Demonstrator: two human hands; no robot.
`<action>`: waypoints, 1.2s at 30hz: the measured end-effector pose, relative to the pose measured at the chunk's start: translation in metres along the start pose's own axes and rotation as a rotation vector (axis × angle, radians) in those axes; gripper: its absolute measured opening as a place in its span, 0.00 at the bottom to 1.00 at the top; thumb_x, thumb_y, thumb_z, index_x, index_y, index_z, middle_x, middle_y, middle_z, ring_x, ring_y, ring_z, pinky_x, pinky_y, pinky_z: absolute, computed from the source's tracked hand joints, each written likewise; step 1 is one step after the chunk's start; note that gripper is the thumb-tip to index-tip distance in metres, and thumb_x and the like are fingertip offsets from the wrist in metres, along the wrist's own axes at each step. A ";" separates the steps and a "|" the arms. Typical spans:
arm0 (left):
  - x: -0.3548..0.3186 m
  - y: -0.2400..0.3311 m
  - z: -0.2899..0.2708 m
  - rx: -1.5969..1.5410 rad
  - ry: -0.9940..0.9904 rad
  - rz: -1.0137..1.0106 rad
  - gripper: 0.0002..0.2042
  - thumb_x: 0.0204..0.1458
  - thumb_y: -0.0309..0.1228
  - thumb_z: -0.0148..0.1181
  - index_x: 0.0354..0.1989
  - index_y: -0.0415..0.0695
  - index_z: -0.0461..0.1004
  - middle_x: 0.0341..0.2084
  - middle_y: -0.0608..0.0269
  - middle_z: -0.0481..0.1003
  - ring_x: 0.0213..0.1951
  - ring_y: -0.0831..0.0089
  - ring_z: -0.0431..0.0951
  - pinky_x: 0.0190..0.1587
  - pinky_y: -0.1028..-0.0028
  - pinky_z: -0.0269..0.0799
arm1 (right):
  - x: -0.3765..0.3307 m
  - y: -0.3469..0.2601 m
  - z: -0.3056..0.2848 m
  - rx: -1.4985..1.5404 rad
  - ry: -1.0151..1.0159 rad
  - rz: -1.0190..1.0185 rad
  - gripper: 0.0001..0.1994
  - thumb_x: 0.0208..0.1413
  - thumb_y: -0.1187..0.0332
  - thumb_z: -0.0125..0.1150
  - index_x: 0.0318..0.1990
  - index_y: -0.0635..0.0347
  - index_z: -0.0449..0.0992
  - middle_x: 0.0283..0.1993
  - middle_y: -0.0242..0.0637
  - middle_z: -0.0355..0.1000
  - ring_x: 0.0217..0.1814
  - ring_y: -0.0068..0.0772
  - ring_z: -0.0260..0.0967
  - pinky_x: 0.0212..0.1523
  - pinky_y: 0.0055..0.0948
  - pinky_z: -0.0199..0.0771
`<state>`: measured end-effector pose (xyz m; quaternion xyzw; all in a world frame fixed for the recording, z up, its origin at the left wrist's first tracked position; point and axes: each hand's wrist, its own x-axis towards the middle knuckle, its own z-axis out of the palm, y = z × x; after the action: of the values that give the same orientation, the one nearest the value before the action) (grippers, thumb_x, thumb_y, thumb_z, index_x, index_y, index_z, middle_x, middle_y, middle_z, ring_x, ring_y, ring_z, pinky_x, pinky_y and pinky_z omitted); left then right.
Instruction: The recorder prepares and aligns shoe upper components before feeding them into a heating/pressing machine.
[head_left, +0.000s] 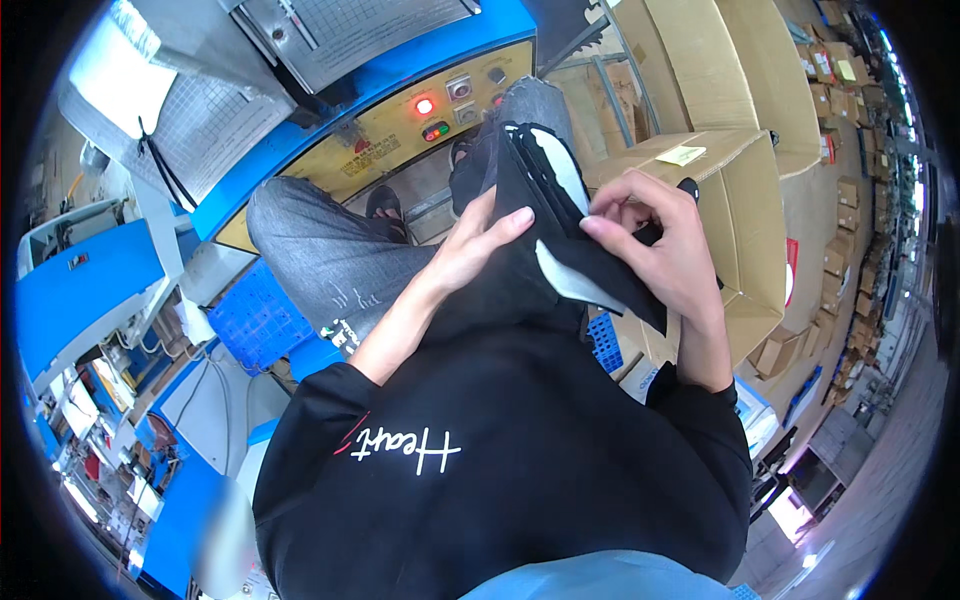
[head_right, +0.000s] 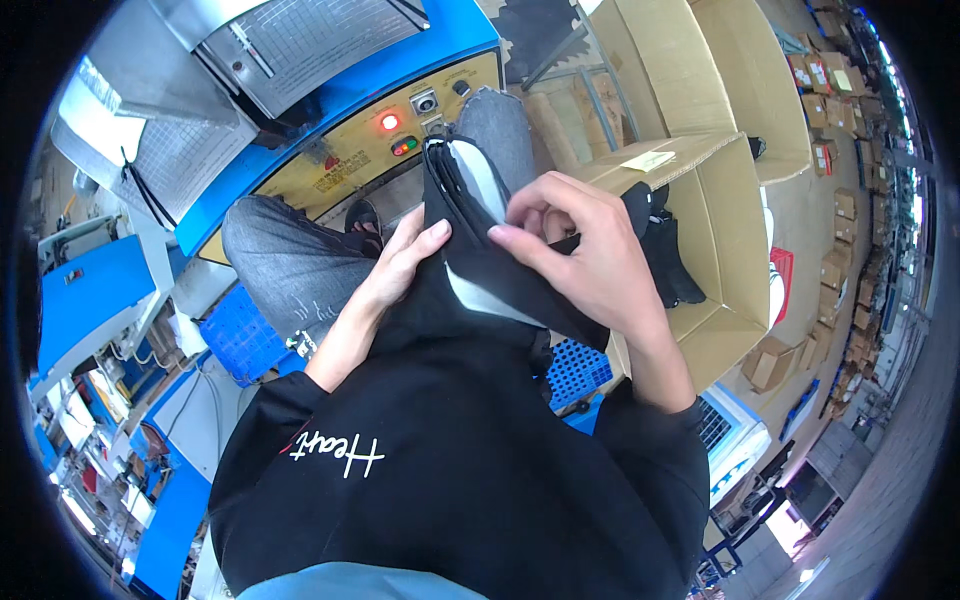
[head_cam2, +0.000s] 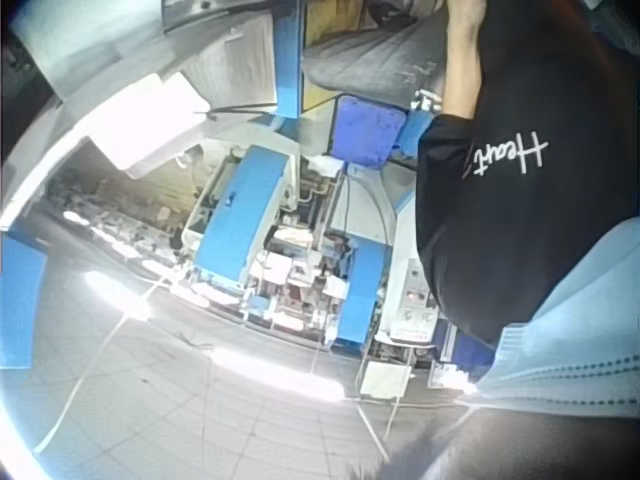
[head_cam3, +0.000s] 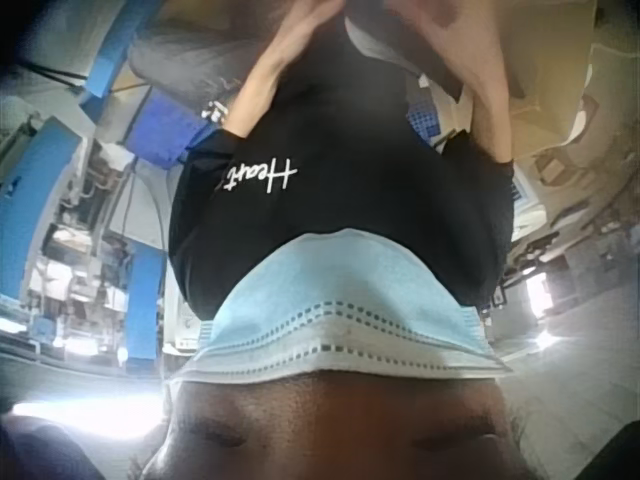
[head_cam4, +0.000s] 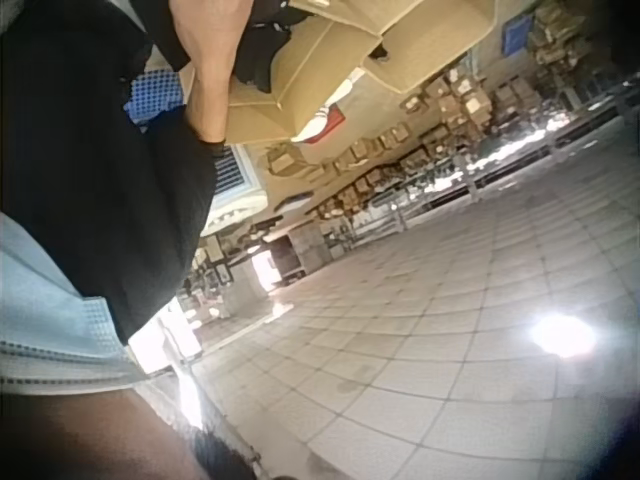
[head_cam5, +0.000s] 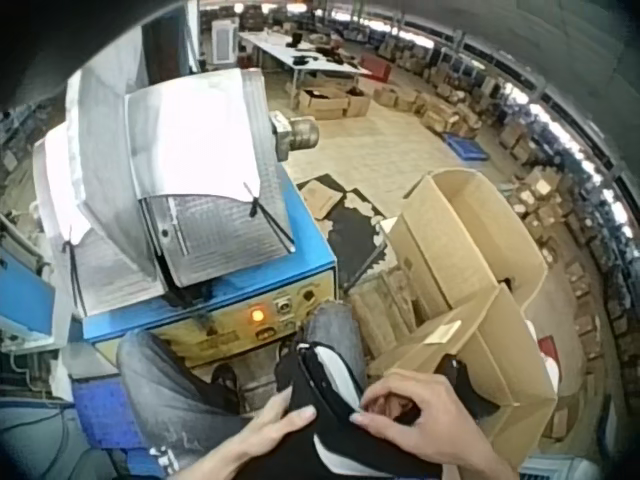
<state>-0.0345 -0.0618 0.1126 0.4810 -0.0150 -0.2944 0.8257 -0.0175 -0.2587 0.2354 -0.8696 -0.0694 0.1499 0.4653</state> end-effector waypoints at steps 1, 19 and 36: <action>-0.001 0.002 0.000 0.019 0.000 0.044 0.27 0.58 0.43 0.53 0.57 0.32 0.63 0.50 0.56 0.71 0.53 0.71 0.68 0.58 0.72 0.60 | 0.002 -0.006 0.003 -0.043 -0.020 -0.005 0.08 0.49 0.73 0.65 0.35 0.64 0.74 0.25 0.30 0.65 0.20 0.18 0.56 0.24 0.20 0.57; 0.013 0.011 0.000 -0.175 0.401 0.191 0.14 0.54 0.38 0.54 0.39 0.40 0.69 0.35 0.66 0.70 0.40 0.78 0.67 0.49 0.76 0.60 | -0.006 0.000 0.030 0.000 0.100 -0.055 0.04 0.50 0.79 0.61 0.34 0.69 0.77 0.34 0.33 0.65 0.26 0.16 0.60 0.28 0.18 0.61; 0.004 -0.020 -0.027 -0.022 -0.115 -0.095 0.40 0.50 0.37 0.65 0.65 0.31 0.49 0.63 0.50 0.57 0.66 0.66 0.53 0.67 0.67 0.44 | -0.023 0.013 0.013 0.105 0.153 0.113 0.04 0.55 0.77 0.56 0.32 0.71 0.72 0.35 0.36 0.69 0.23 0.15 0.58 0.23 0.17 0.56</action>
<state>-0.0324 -0.0496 0.0804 0.4544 -0.0362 -0.3605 0.8138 -0.0438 -0.2615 0.2218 -0.8553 0.0233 0.1125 0.5052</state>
